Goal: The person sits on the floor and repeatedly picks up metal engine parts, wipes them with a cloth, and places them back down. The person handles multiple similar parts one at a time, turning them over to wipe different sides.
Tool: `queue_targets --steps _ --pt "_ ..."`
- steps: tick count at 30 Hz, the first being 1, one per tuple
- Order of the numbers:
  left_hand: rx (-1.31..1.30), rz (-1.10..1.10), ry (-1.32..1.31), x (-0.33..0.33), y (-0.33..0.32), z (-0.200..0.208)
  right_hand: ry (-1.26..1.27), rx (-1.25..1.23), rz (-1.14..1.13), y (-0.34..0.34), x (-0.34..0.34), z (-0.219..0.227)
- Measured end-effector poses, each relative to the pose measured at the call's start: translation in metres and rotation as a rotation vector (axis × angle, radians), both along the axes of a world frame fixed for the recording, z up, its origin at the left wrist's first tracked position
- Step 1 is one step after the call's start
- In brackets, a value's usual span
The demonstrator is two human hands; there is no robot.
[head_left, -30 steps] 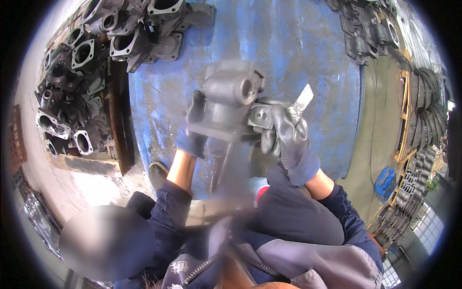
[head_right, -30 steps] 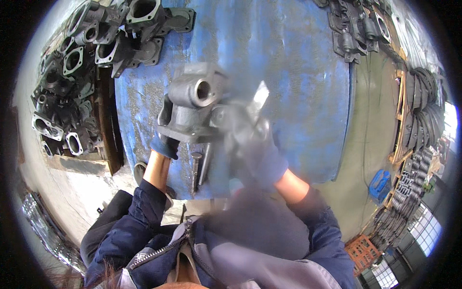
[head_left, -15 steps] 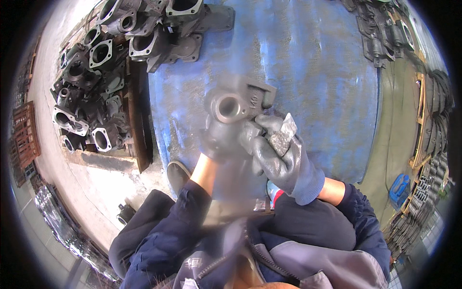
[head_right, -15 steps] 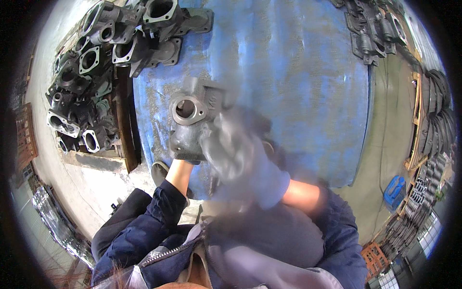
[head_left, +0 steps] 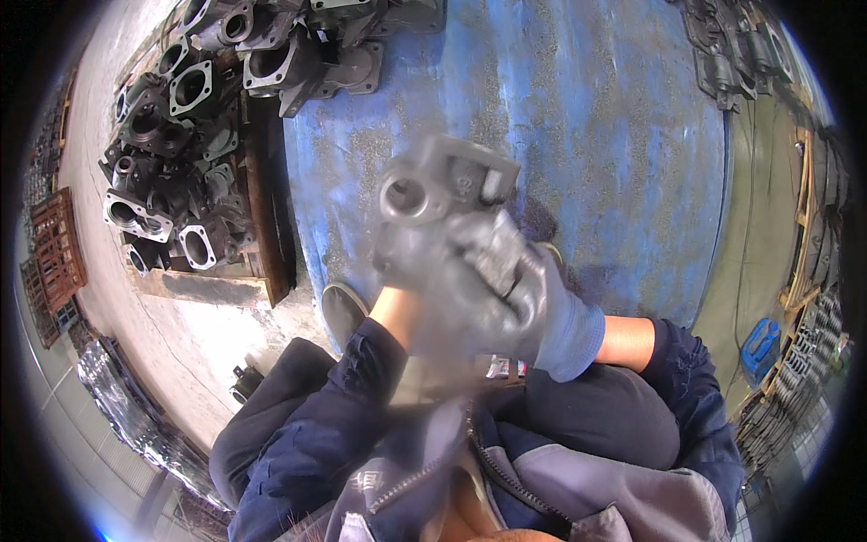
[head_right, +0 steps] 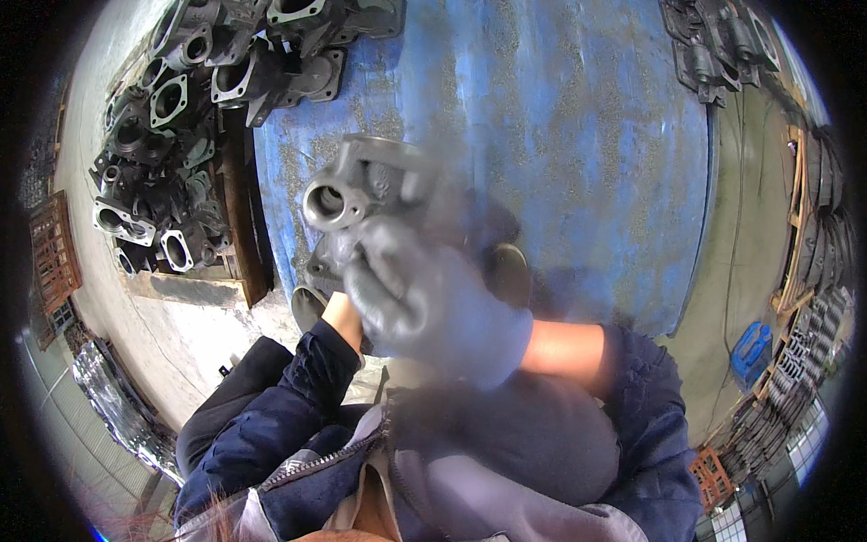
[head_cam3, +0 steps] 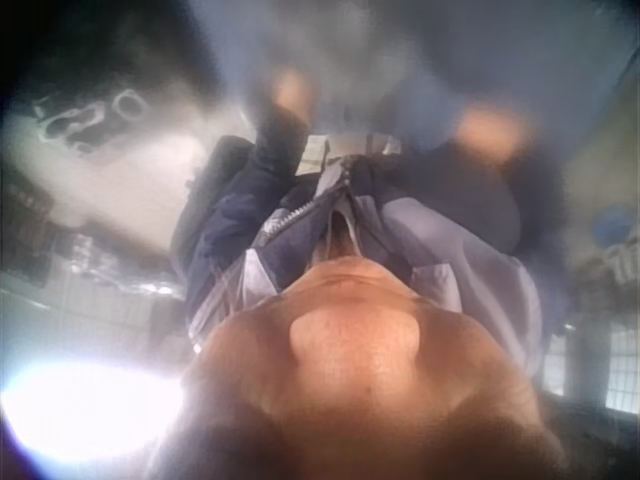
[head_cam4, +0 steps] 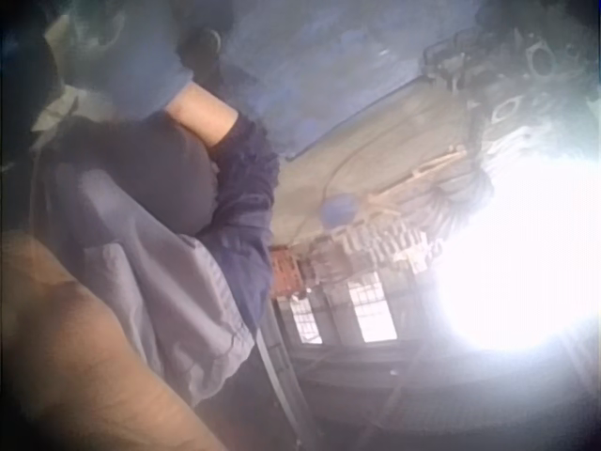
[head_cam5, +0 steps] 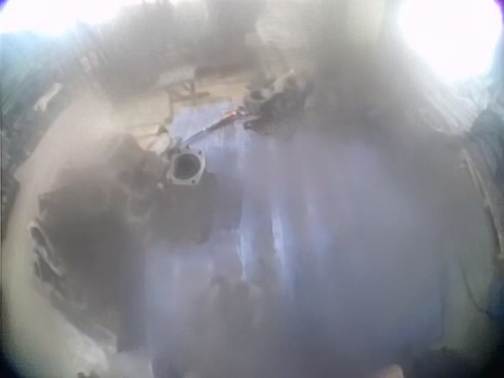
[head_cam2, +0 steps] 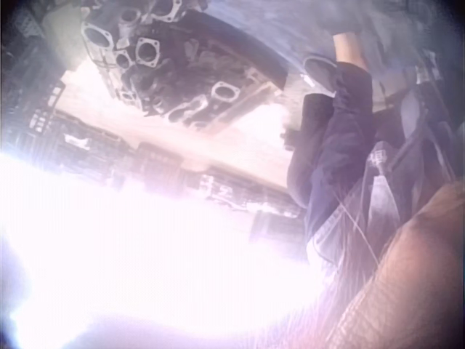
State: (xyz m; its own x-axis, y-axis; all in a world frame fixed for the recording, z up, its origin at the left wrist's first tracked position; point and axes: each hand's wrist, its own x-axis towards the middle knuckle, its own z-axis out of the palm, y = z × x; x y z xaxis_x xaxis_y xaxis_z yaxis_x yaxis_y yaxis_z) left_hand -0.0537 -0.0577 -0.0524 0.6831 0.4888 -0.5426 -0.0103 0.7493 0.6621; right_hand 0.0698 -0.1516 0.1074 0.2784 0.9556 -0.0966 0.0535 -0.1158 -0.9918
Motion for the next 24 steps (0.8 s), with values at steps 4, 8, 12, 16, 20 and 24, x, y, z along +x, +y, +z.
queue_targets --steps 4,8,12,16,20,24 --pt "-0.337 0.083 -0.194 0.006 0.026 -0.025 -0.132 0.003 -0.074 -0.001 0.022 -0.011" --pt "-0.476 0.198 -0.149 -0.002 0.052 -0.041 0.277 -0.355 -0.238 -0.001 0.055 -0.018" --pt "-0.333 0.073 -0.05 -0.007 0.064 -0.022 0.795 -0.57 -0.544 0.005 0.079 -0.048" --pt "-0.151 0.144 0.177 0.012 0.073 0.004 0.79 -0.64 -0.573 -0.005 0.087 -0.099" --pt "-0.32 0.164 0.194 0.015 0.077 0.006 0.954 -0.609 -0.635 -0.013 0.096 -0.141" --pt "-0.251 0.004 0.136 0.005 0.09 -0.001 1.129 -0.617 -0.743 -0.007 0.104 -0.151"
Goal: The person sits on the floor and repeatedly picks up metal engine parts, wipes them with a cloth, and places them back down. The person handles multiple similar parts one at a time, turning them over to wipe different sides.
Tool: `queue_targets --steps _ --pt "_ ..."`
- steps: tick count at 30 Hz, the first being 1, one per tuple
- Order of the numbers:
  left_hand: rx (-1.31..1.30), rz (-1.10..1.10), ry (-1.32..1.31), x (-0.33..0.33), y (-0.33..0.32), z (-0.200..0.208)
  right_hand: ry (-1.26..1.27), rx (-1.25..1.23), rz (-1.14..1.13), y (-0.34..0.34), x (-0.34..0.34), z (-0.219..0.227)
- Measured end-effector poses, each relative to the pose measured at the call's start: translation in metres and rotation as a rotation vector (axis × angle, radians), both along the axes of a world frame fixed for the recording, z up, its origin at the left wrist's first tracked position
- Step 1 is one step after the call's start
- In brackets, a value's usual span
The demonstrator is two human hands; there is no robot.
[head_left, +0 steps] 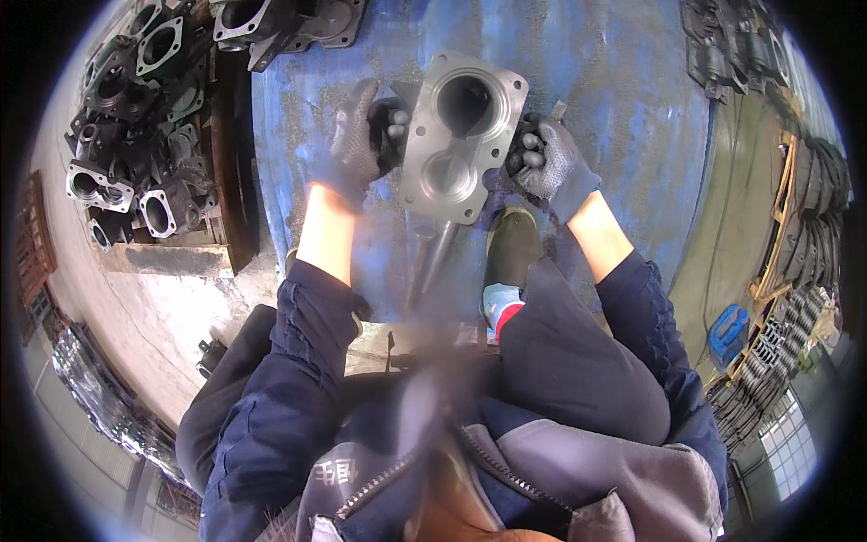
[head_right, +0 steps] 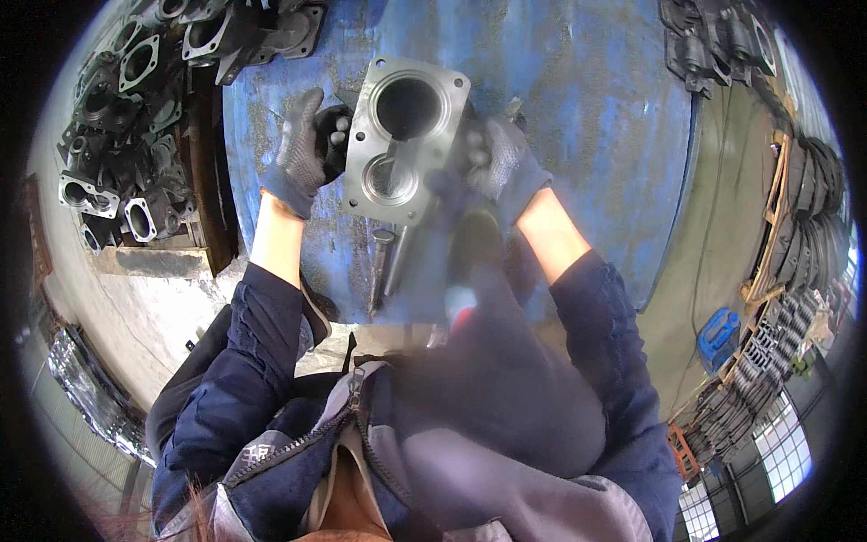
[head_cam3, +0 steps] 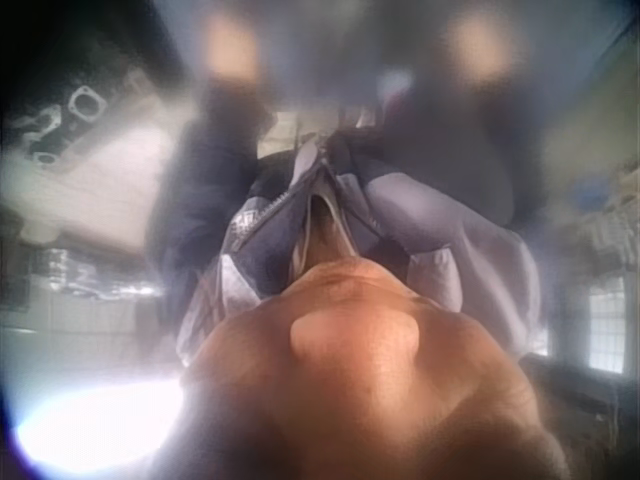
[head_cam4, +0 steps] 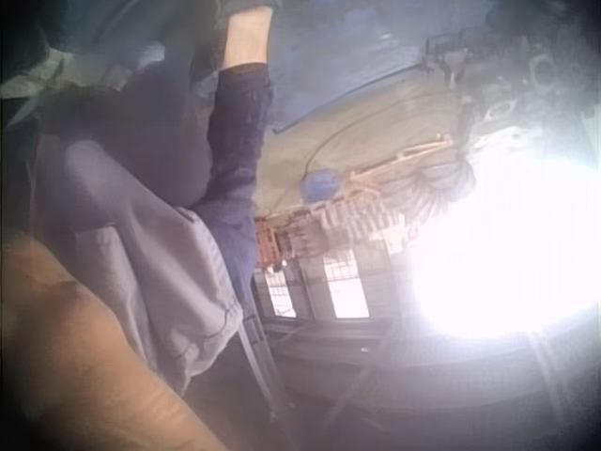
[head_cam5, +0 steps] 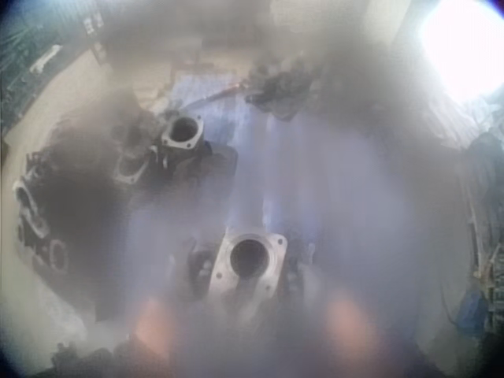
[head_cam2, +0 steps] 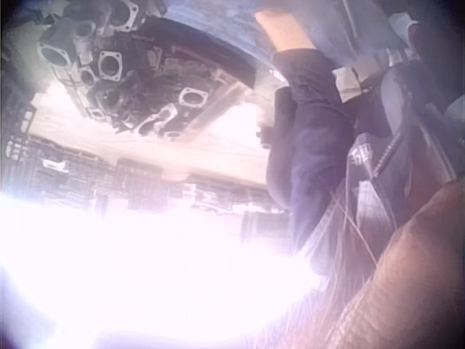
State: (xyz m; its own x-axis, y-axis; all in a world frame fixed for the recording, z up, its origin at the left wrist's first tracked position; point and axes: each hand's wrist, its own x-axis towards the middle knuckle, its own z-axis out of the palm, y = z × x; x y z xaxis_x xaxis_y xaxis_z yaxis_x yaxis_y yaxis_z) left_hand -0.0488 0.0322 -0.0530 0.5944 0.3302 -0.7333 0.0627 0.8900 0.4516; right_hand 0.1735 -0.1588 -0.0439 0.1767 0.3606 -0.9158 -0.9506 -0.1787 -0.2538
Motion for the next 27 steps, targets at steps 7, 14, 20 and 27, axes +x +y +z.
queue_targets --steps 7,14,20,27 --pt "1.592 -0.313 0.639 0.037 -0.053 0.069 -0.304 -0.056 0.109 -0.015 -0.003 0.008" --pt "1.788 -0.659 0.617 0.078 -0.122 0.069 -0.519 -0.043 0.232 -0.029 0.006 -0.006" --pt "1.648 -0.626 0.684 0.062 -0.098 0.08 -0.514 0.104 0.339 -0.023 0.001 0.005" --pt "0.637 -0.003 0.377 0.009 -0.023 0.069 -0.783 0.457 0.916 0.041 -0.006 0.012"
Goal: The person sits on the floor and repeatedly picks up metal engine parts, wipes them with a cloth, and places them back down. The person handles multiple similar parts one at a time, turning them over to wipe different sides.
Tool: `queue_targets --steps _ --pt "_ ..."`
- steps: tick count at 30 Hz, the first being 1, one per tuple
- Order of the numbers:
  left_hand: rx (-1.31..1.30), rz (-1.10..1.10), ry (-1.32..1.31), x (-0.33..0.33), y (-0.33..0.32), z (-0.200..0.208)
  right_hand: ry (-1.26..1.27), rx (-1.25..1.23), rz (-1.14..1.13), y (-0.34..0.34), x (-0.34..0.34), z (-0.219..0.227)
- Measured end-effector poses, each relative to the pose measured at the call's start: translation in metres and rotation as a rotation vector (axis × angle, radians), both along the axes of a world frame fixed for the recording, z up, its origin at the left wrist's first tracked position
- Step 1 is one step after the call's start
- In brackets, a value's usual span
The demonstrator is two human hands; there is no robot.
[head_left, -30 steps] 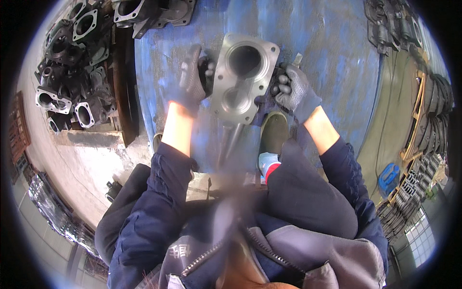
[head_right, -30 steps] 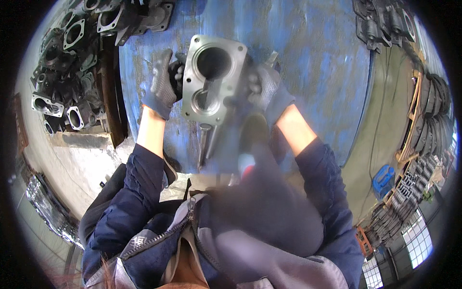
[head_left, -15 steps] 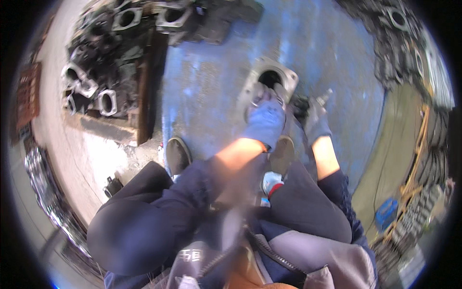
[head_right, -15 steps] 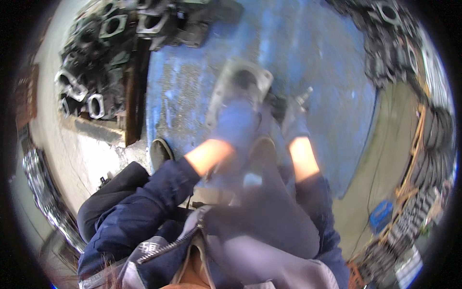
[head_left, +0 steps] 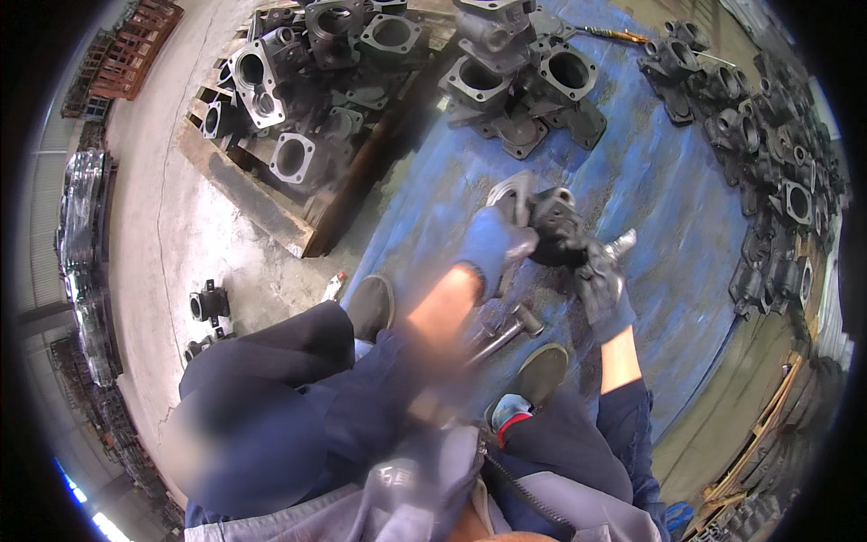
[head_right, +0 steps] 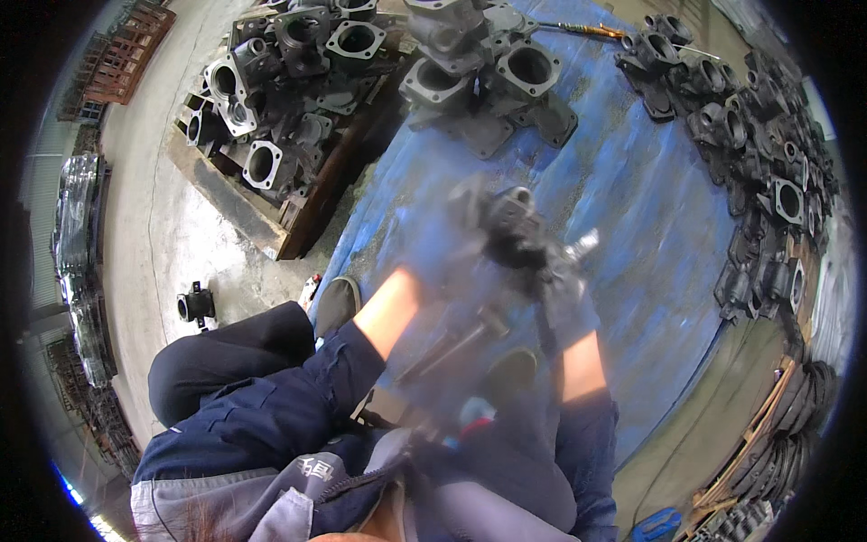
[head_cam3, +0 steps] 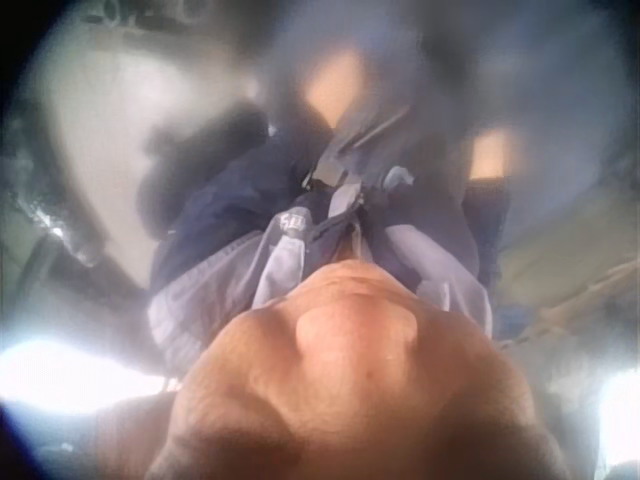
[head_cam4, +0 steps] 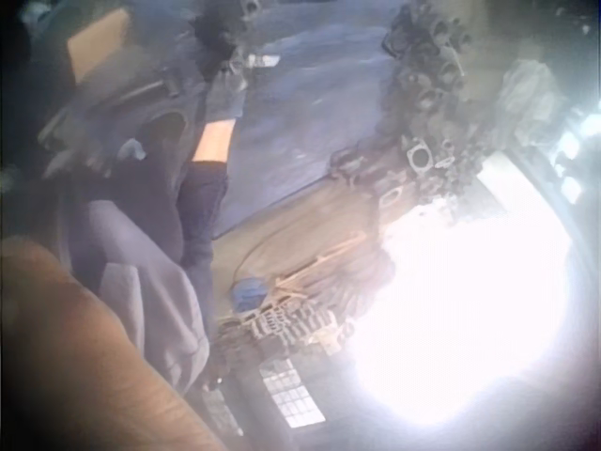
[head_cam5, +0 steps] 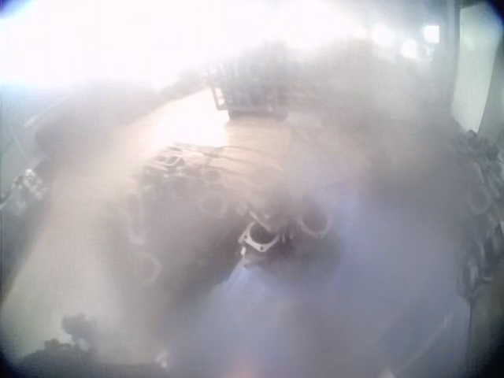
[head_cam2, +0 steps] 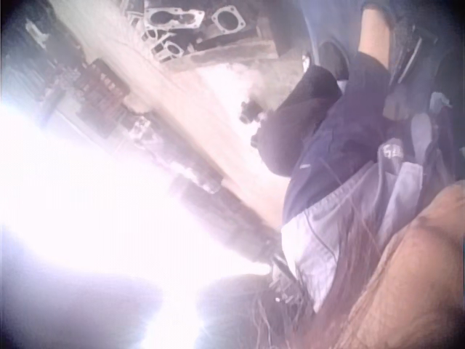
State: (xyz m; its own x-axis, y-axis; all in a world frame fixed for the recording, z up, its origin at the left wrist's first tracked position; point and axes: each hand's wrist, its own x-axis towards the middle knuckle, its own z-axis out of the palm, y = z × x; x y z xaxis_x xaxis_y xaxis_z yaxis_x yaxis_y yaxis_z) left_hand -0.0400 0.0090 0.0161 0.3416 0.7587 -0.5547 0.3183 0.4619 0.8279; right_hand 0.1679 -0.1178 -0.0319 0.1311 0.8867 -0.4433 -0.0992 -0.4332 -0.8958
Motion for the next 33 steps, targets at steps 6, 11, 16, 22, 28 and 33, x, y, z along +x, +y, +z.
queue_targets --steps 6,11,16,22,28,33 --pt "-0.183 0.318 -0.24 -0.069 -0.003 -0.047 0.195 0.096 0.09 0.089 -0.05 0.005" --pt "-0.123 0.454 -0.136 -0.122 0.007 -0.078 -0.023 -0.041 0.338 0.139 -0.096 0.033" --pt "0.049 0.608 -0.277 -0.164 0.039 -0.058 -0.516 0.132 0.524 0.226 -0.174 0.058" --pt "0.695 0.808 0.33 -0.234 0.142 -0.007 -0.858 0.567 0.352 0.342 -0.29 0.09" --pt "0.74 0.926 0.918 -0.251 0.144 -0.042 -1.124 0.889 -0.016 0.404 -0.347 0.04" --pt "0.908 0.933 1.052 -0.243 0.144 -0.065 -0.86 0.63 0.248 0.453 -0.336 0.022"
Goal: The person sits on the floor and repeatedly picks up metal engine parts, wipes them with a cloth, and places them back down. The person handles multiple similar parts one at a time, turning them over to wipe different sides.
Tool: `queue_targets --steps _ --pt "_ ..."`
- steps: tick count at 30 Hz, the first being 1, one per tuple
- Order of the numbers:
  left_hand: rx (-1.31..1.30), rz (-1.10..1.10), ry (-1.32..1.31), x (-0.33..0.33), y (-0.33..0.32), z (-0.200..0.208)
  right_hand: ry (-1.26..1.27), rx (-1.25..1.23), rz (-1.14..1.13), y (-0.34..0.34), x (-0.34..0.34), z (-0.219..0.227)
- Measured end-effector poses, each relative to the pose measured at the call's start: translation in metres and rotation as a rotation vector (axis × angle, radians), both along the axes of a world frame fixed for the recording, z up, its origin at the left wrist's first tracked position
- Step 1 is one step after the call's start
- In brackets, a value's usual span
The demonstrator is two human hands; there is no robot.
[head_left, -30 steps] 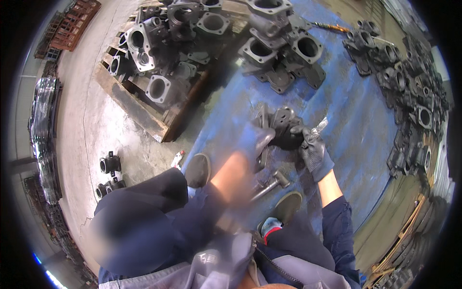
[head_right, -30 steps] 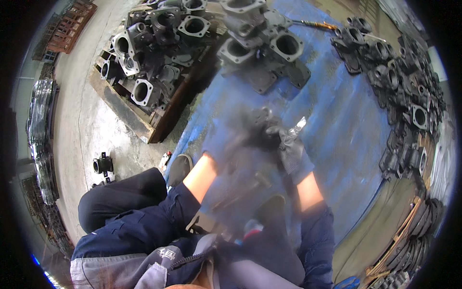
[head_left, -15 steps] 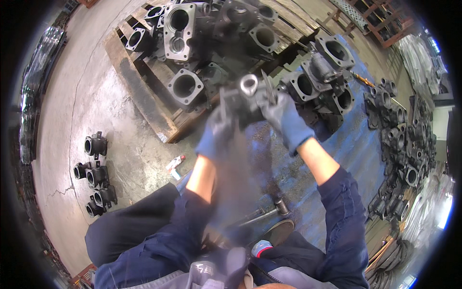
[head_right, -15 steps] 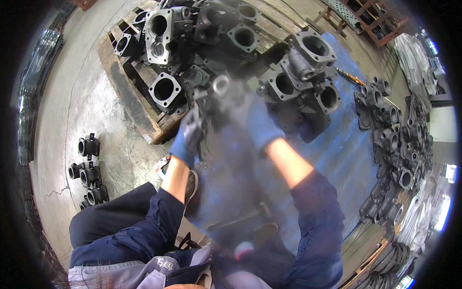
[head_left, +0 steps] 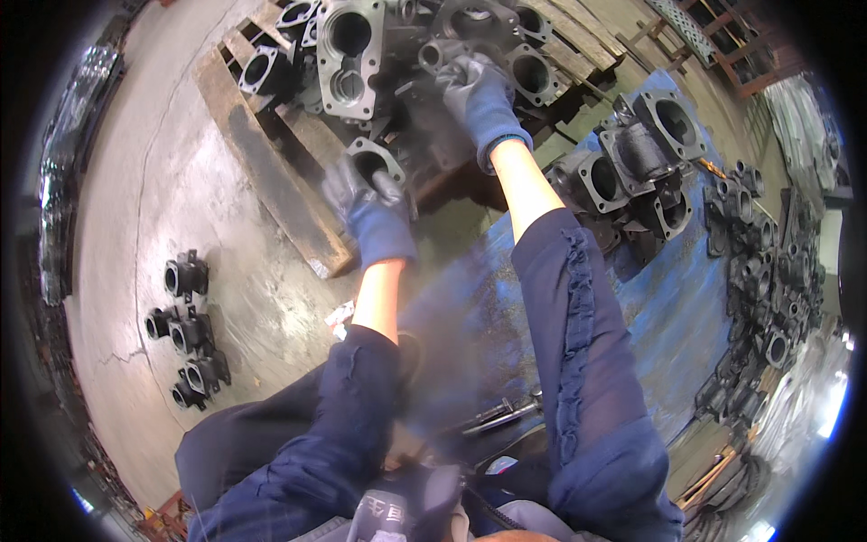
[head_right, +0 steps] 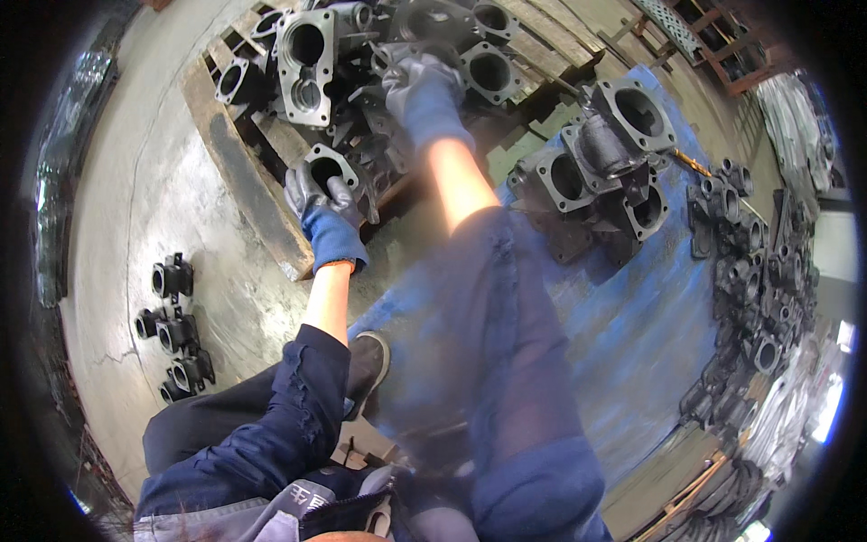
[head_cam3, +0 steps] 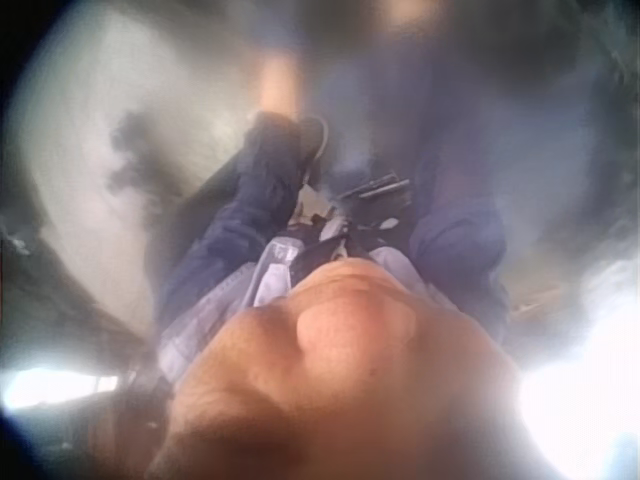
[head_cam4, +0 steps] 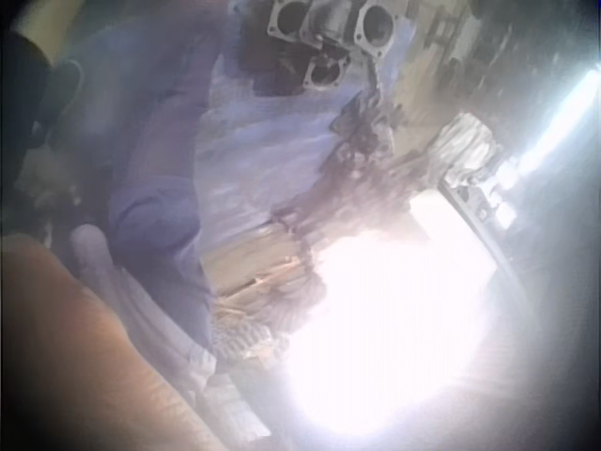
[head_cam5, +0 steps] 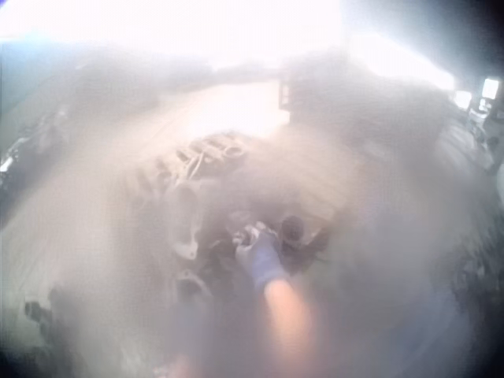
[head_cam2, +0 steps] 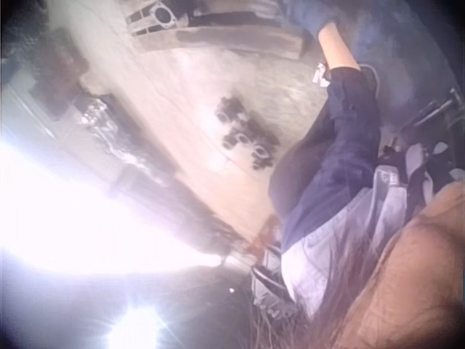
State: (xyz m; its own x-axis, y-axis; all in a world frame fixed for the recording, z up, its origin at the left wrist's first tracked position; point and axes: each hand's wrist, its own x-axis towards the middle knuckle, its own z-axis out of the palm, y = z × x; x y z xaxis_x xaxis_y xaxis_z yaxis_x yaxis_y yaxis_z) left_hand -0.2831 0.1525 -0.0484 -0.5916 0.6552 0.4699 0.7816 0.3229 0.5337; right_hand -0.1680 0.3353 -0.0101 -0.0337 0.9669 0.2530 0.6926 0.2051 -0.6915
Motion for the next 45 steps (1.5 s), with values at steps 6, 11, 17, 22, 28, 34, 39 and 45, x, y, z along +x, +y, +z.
queue_targets --steps 6,11,17,22,28,34,39,45 --pt "-0.023 0.011 0.028 -0.002 0.0 0.005 -0.129 0.085 0.036 -0.019 0.019 0.004" --pt "-0.078 0.02 0.039 0.002 0.0 0.008 -0.068 0.09 -0.029 -0.039 0.016 0.01" --pt "-0.044 -0.057 0.215 0.017 -0.002 0.015 -0.099 0.036 0.162 -0.045 0.025 0.024" --pt "-0.081 -0.087 0.247 0.012 -0.002 0.012 -0.051 -0.019 0.032 -0.054 0.014 0.032" --pt "-0.187 -0.19 0.351 0.03 -0.003 0.012 0.071 -0.303 -0.323 -0.05 -0.026 0.051" --pt "-0.731 -0.244 0.221 0.042 -0.004 0.025 0.054 -0.455 -0.098 0.0 -0.024 0.057" --pt "-0.566 -0.388 0.443 0.061 0.006 0.029 0.416 -0.469 0.221 0.008 -0.026 0.001" --pt "-0.977 -0.369 0.018 0.066 0.017 0.042 0.284 -0.42 0.237 -0.024 -0.021 -0.029"
